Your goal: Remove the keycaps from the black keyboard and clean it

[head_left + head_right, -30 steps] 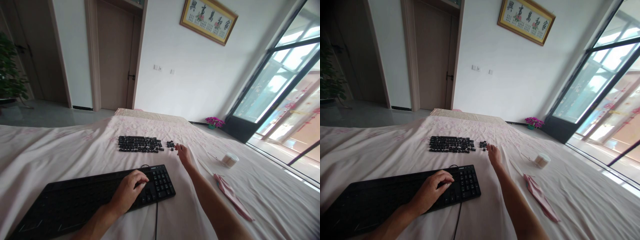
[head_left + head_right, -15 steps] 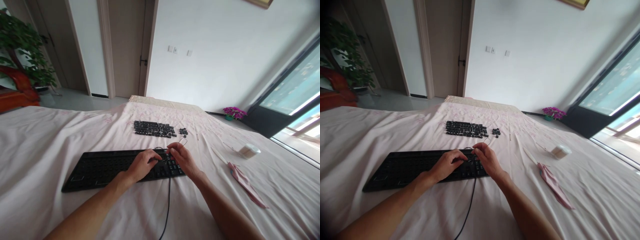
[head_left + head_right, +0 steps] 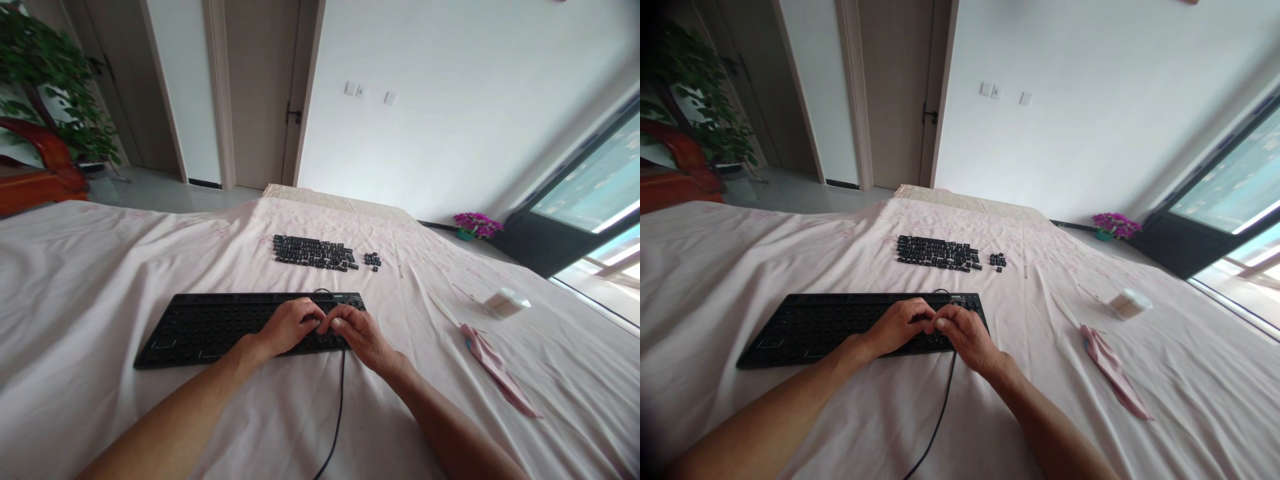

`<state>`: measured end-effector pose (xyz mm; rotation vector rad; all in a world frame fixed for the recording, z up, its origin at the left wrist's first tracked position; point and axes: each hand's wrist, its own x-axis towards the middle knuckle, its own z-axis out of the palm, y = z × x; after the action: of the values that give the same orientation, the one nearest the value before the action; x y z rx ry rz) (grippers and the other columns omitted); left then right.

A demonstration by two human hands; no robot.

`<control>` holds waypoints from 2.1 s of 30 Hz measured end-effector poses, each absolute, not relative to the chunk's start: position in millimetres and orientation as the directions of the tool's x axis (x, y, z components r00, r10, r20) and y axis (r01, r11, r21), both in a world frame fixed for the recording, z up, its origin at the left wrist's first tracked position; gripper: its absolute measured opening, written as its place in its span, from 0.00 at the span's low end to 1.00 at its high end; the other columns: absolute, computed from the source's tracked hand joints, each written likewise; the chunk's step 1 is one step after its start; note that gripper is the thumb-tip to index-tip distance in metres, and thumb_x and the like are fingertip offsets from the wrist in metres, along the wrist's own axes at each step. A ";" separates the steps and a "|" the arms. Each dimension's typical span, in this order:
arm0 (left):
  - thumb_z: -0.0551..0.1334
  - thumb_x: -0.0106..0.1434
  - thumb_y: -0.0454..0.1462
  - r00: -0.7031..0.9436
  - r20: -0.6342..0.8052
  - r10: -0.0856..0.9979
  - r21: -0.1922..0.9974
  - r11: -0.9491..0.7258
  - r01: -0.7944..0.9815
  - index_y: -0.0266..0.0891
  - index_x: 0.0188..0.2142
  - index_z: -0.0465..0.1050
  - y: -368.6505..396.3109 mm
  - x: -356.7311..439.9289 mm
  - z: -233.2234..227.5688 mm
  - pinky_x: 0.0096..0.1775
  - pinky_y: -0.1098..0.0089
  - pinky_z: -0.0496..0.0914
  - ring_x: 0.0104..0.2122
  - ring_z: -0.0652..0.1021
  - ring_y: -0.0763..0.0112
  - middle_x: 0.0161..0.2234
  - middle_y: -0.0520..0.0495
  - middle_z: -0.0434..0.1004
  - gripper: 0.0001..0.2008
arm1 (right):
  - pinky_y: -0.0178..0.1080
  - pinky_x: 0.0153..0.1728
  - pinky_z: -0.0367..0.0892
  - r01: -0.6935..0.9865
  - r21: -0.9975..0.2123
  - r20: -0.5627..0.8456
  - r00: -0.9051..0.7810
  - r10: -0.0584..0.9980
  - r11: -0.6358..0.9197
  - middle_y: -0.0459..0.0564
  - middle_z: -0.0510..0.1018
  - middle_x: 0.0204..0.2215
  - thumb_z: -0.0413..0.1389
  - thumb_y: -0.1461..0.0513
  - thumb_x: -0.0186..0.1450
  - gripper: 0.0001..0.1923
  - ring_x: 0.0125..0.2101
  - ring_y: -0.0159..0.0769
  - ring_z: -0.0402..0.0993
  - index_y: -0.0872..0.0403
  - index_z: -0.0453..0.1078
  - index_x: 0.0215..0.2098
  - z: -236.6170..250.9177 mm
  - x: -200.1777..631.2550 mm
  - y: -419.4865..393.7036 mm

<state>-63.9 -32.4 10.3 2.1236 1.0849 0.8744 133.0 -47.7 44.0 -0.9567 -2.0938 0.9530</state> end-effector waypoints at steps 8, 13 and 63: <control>0.58 0.63 0.37 0.459 0.287 0.841 0.726 -0.504 0.468 0.41 0.35 0.77 -31.6 -63.6 8.6 0.39 0.73 0.65 0.36 0.75 0.70 0.35 0.51 0.77 0.08 | 0.36 0.41 0.65 0.368 -0.718 0.310 -0.590 0.746 0.590 0.47 0.78 0.33 0.48 0.60 0.70 0.14 0.36 0.34 0.73 0.52 0.75 0.35 44.7 124.8 -52.5; 0.57 0.64 0.39 0.455 0.305 0.837 0.716 -0.516 0.470 0.41 0.34 0.77 -31.7 -63.5 6.9 0.38 0.73 0.65 0.36 0.75 0.70 0.34 0.50 0.77 0.10 | 0.38 0.41 0.65 0.400 -0.647 0.333 -0.618 0.712 0.649 0.47 0.79 0.33 0.47 0.60 0.71 0.14 0.35 0.36 0.73 0.50 0.74 0.36 43.6 118.4 -57.9; 0.61 0.63 0.39 0.609 0.311 0.730 0.733 -0.592 0.335 0.38 0.28 0.70 -42.4 -57.7 9.2 0.37 0.73 0.63 0.32 0.71 0.73 0.29 0.53 0.71 0.09 | 0.40 0.30 0.67 0.160 -0.707 0.611 -0.350 0.709 0.689 0.49 0.75 0.24 0.43 0.55 0.71 0.17 0.25 0.35 0.70 0.50 0.67 0.29 6.0 122.9 -57.7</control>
<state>-57.7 -42.4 9.2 2.2000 0.8350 0.8082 122.9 -57.7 6.0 -0.6810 -1.8745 0.6708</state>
